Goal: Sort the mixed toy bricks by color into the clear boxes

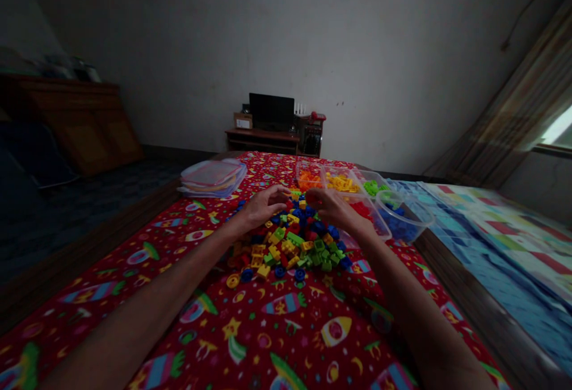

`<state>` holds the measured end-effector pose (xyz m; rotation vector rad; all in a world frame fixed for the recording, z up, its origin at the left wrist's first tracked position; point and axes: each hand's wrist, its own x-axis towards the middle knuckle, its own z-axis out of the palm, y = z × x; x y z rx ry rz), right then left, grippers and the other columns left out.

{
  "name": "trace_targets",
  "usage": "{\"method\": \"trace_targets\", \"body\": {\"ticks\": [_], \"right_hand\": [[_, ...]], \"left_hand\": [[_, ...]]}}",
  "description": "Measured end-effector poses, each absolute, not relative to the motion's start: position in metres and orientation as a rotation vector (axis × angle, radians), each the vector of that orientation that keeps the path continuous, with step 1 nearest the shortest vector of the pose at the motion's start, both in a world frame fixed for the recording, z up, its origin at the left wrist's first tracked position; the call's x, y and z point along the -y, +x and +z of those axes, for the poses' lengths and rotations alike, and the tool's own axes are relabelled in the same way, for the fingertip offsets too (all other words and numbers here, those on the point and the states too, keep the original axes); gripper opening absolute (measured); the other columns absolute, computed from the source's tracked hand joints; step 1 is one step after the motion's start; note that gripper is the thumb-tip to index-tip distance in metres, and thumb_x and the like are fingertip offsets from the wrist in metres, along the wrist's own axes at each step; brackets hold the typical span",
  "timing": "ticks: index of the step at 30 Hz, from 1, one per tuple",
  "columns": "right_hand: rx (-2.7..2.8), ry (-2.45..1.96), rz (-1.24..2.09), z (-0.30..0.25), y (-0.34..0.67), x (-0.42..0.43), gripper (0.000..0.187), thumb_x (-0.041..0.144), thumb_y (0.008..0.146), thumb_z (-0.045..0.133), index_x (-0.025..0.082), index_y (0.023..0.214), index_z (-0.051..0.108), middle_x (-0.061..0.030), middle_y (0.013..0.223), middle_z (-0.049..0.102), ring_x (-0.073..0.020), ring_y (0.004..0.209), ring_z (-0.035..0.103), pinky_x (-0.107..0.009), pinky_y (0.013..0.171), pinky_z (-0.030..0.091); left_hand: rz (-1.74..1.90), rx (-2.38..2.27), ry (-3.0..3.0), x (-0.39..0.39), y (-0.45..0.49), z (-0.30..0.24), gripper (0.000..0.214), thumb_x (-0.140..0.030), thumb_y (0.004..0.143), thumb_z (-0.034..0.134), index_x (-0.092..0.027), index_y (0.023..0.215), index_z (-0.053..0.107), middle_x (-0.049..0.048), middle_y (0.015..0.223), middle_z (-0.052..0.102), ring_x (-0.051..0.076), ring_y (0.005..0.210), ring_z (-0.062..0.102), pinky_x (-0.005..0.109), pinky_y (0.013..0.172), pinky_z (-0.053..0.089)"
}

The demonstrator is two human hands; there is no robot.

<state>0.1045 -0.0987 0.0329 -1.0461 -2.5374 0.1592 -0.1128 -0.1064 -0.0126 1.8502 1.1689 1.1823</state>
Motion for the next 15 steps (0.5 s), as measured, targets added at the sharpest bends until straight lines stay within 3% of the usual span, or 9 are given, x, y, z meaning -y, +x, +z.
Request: {"method": "trace_targets", "body": {"ticks": [4, 8, 11, 15], "right_hand": [[2.435, -1.368, 0.000, 0.044, 0.129, 0.092, 0.023, 0.006, 0.076, 0.047, 0.016, 0.088, 0.065, -0.0071, 0.081, 0.065, -0.0138, 0.069, 0.051, -0.024, 0.059, 0.031], [2.291, -1.580, -0.144, 0.045, 0.160, 0.076, 0.027, 0.014, 0.080, 0.052, 0.016, 0.103, 0.067, -0.0110, 0.096, 0.067, -0.0182, 0.084, 0.058, -0.025, 0.068, 0.038], [2.133, -1.586, -0.240, 0.044, 0.175, 0.065, 0.031, 0.019, 0.083, 0.052, 0.016, 0.112, 0.065, -0.0115, 0.099, 0.069, -0.0202, 0.089, 0.060, -0.028, 0.075, 0.042], [2.088, -1.399, -0.212, 0.049, 0.168, 0.065, 0.028, 0.017, 0.084, 0.049, 0.017, 0.104, 0.069, -0.0100, 0.092, 0.071, -0.0187, 0.083, 0.063, -0.027, 0.073, 0.043]], "left_hand": [[1.165, -1.141, 1.839, 0.105, -0.117, -0.014, 0.035, -0.034, 0.070, 0.067, -0.017, 0.098, 0.056, 0.0061, 0.095, 0.070, 0.022, 0.088, 0.068, 0.038, 0.082, 0.054], [1.146, -1.094, 1.886, 0.106, -0.116, -0.013, 0.035, -0.039, 0.070, 0.067, -0.017, 0.095, 0.059, 0.0049, 0.093, 0.070, 0.020, 0.086, 0.067, 0.036, 0.082, 0.053], [1.143, -1.095, 1.894, 0.107, -0.114, -0.012, 0.039, -0.046, 0.070, 0.067, -0.016, 0.094, 0.060, 0.0050, 0.092, 0.070, 0.021, 0.085, 0.067, 0.034, 0.077, 0.054], [1.149, -1.153, 1.856, 0.109, -0.112, -0.009, 0.045, -0.050, 0.069, 0.067, -0.015, 0.096, 0.062, 0.0054, 0.088, 0.070, 0.022, 0.079, 0.067, 0.031, 0.067, 0.053]]}}
